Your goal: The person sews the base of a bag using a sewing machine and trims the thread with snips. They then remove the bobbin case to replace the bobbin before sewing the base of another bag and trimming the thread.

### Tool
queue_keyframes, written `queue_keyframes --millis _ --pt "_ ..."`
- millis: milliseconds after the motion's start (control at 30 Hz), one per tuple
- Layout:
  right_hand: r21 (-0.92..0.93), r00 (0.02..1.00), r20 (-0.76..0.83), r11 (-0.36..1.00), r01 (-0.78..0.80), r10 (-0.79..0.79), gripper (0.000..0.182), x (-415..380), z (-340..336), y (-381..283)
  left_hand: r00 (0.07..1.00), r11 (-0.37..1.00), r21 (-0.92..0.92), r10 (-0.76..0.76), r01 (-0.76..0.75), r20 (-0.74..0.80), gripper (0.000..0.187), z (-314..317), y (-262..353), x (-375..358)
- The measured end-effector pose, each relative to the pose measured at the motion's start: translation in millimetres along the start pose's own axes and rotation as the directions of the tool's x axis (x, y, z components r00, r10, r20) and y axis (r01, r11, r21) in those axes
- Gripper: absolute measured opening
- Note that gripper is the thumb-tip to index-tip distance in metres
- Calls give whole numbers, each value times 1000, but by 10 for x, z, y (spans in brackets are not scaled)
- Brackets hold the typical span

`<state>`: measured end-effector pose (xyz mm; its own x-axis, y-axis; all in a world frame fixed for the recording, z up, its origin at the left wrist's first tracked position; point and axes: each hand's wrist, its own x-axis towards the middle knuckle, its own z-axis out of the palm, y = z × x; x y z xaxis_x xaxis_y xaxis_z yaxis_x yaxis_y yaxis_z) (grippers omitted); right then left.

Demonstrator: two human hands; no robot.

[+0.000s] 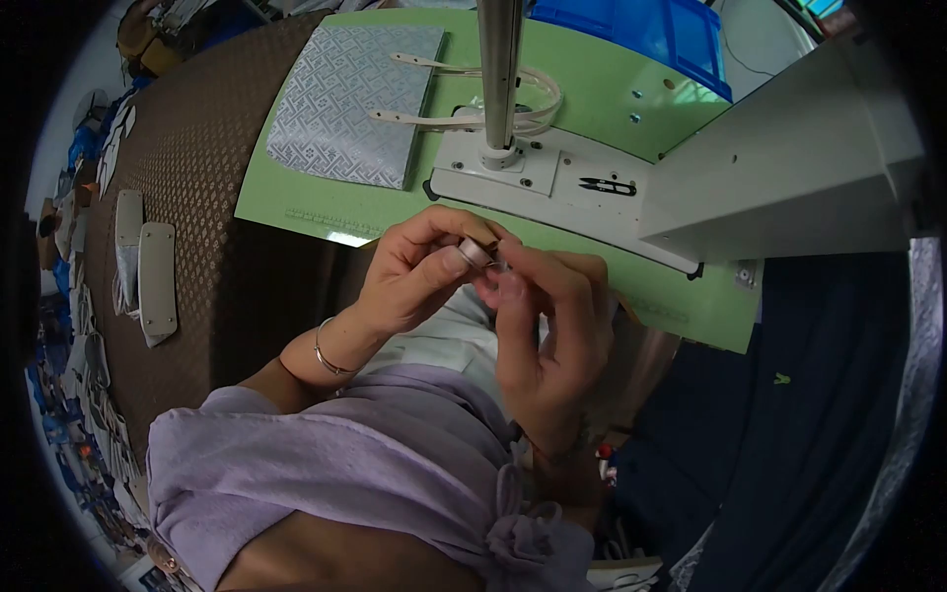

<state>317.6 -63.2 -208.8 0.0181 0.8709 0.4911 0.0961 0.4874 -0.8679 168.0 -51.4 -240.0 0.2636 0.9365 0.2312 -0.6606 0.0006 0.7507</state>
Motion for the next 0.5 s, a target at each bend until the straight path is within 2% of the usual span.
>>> queue_keyframes --millis 33,67,100,167,200,267,300,333,367,400,433,467,500 --pt "10 994 10 994 -106 106 16 15 -10 21 995 992 77 -95 98 -45 23 -7 14 -16" --pt "18 978 22 978 -210 210 15 23 -29 36 995 993 72 -92 95 -43 23 -16 20 -18" --pt "11 978 24 978 -207 207 15 24 -52 51 991 988 93 -115 121 -65 23 -33 24 -4" --pt "66 945 31 943 -327 325 16 31 -96 77 987 983 110 -135 144 -88 22 -51 16 13" --pt "64 945 33 943 -327 326 16 41 -106 83 988 978 148 -133 144 -81 22 -58 12 10" --pt "468 911 55 795 -386 410 13 64 -110 100 988 972 185 -133 145 -76 22 -67 6 6" --pt "466 910 56 796 -387 410 13 81 -115 111 972 971 91 -210 219 -104 22 -66 -3 15" --pt "550 912 107 741 -385 395 11 100 -127 123 950 958 -8 -286 287 -125 23 -65 -14 22" --pt "627 913 156 677 -387 377 10 120 -146 135 950 958 -15 -285 286 -127 23 -80 -21 29" --pt "621 911 160 679 -392 380 10 152 -175 149 917 911 -169 -393 377 -68 23 -110 -22 42" --pt "430 929 213 824 -369 304 13 193 -211 164 874 830 -312 -485 463 7 23 -139 -23 52" --pt "222 929 282 926 -305 238 16 231 -249 172 875 828 -321 -485 461 6 23 -163 -24 60" --pt "215 926 289 926 -311 243 16 294 -295 141 841 775 -360 -538 519 54 23 -187 -23 69"
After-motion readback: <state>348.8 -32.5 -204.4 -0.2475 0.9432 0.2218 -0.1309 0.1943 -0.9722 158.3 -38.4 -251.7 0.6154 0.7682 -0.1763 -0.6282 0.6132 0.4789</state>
